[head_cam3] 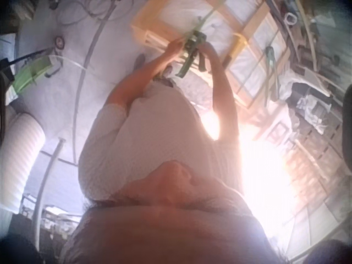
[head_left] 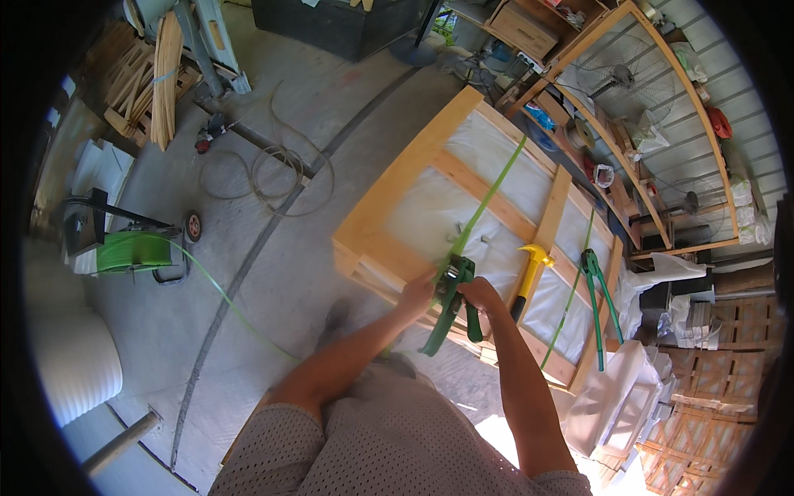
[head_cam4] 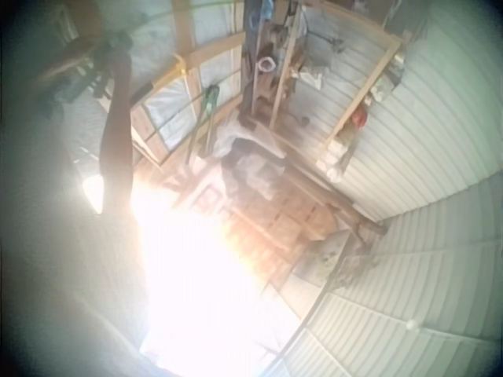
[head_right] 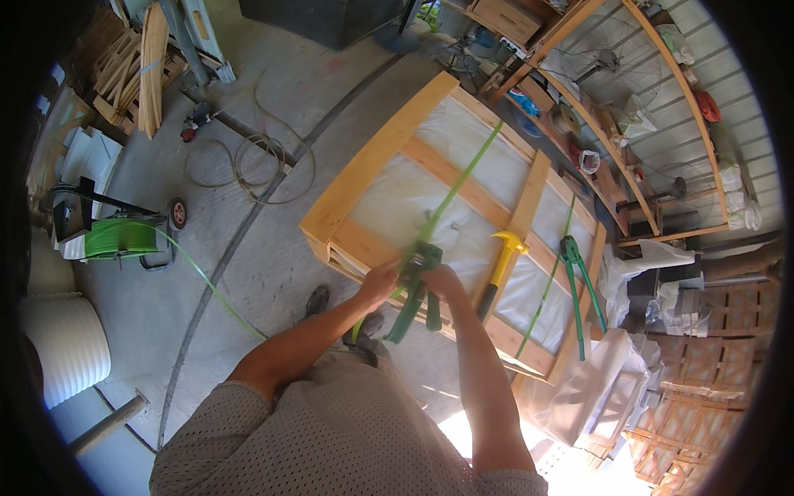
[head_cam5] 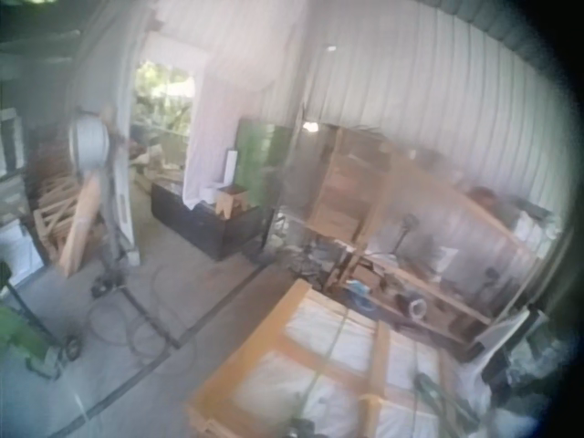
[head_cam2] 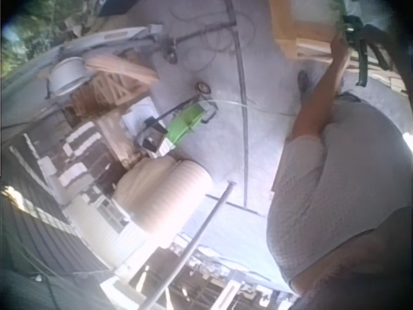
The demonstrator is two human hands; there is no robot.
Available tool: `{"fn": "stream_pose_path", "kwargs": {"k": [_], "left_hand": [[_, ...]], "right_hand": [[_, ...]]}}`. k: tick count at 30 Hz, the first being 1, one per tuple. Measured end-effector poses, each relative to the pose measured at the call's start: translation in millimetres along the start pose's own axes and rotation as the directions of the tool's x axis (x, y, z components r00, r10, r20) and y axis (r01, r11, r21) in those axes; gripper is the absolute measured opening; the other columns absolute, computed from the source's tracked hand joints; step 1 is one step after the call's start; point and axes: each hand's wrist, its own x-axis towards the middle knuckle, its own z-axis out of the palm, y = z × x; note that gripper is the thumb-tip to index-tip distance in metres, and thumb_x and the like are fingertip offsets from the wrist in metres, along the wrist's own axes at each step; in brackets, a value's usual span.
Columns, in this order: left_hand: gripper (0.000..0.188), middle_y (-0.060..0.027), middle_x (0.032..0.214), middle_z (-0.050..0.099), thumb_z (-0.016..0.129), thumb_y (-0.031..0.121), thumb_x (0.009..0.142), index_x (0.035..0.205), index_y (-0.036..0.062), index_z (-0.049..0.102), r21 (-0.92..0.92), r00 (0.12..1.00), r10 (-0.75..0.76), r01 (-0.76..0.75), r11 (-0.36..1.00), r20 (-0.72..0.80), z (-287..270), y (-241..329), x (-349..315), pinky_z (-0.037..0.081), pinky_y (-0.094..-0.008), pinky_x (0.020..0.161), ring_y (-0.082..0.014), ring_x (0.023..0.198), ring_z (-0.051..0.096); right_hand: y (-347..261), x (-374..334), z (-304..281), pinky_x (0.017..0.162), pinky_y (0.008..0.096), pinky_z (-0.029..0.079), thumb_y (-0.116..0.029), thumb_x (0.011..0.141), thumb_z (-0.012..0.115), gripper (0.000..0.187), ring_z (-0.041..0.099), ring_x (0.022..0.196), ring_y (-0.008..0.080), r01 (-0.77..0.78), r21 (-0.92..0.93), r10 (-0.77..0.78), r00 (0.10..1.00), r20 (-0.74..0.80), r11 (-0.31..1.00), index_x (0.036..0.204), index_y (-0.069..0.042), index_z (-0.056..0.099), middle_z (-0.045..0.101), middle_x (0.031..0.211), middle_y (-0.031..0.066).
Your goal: The person secures a wooden crate with green plastic straps using a hand tensioner and a hammer. They wrap straps around the crate, tension them with the tool, and fasten them in place.
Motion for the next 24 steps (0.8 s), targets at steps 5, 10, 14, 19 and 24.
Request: {"fn": "stream_pose_path", "kwargs": {"k": [5,10,14,19,24], "left_hand": [[0.038,-0.0104,0.070,0.055,0.044,0.006,0.088,0.124,0.0043,0.056,0.045,0.994,-0.106,0.107,0.993,-0.026,1,40,-4,0.042,-0.0344,0.057,-0.0203,0.063,0.054],[0.038,-0.0200,0.078,0.062,0.045,0.012,0.089,0.123,0.0027,0.056,0.056,0.971,-0.228,0.232,0.971,-0.073,1,55,-8,0.047,-0.0389,0.064,-0.0288,0.071,0.062],[0.041,-0.0239,0.086,0.064,0.044,0.015,0.090,0.128,0.0033,0.055,0.091,0.978,-0.185,0.194,0.977,-0.093,3,43,-7,0.048,-0.0403,0.066,-0.0311,0.076,0.064],[0.038,-0.0155,0.082,0.063,0.043,0.010,0.090,0.125,0.0038,0.057,-0.064,0.987,-0.145,0.141,0.988,-0.063,2,47,-11,0.046,-0.0352,0.064,-0.0225,0.072,0.060],[0.038,-0.0099,0.088,0.063,0.039,0.007,0.091,0.123,0.0051,0.060,-0.115,0.965,-0.259,0.254,0.960,-0.031,8,79,-16,0.045,-0.0327,0.070,-0.0178,0.079,0.057]], "right_hand": [[-12,-5,-9,0.037,0.0314,0.033,-0.028,0.080,0.062,0.034,0.047,0.040,0.0159,-0.019,-0.029,0.020,0.999,0.050,0.999,0.061,0.000,0.060,0.055,0.052,0.0077],[-12,7,-17,0.043,0.0339,0.042,-0.025,0.080,0.067,0.029,0.054,0.049,0.0186,-0.158,0.000,0.156,0.979,0.132,0.987,0.079,0.004,0.066,0.059,0.063,0.0091],[-4,20,-25,0.039,0.0315,0.037,-0.023,0.079,0.068,0.026,0.050,0.043,0.0159,-0.108,0.075,0.093,0.979,0.182,0.991,0.068,0.001,0.064,0.058,0.057,0.0071],[2,25,-28,0.044,0.0321,0.041,-0.021,0.079,0.068,0.025,0.053,0.048,0.0162,-0.118,0.202,0.074,0.974,0.216,0.972,0.070,0.002,0.064,0.058,0.058,0.0073],[5,26,-26,0.045,0.0322,0.043,-0.021,0.079,0.068,0.025,0.054,0.048,0.0171,-0.093,0.220,0.047,0.977,0.206,0.971,0.071,0.002,0.064,0.057,0.057,0.0077]]}}
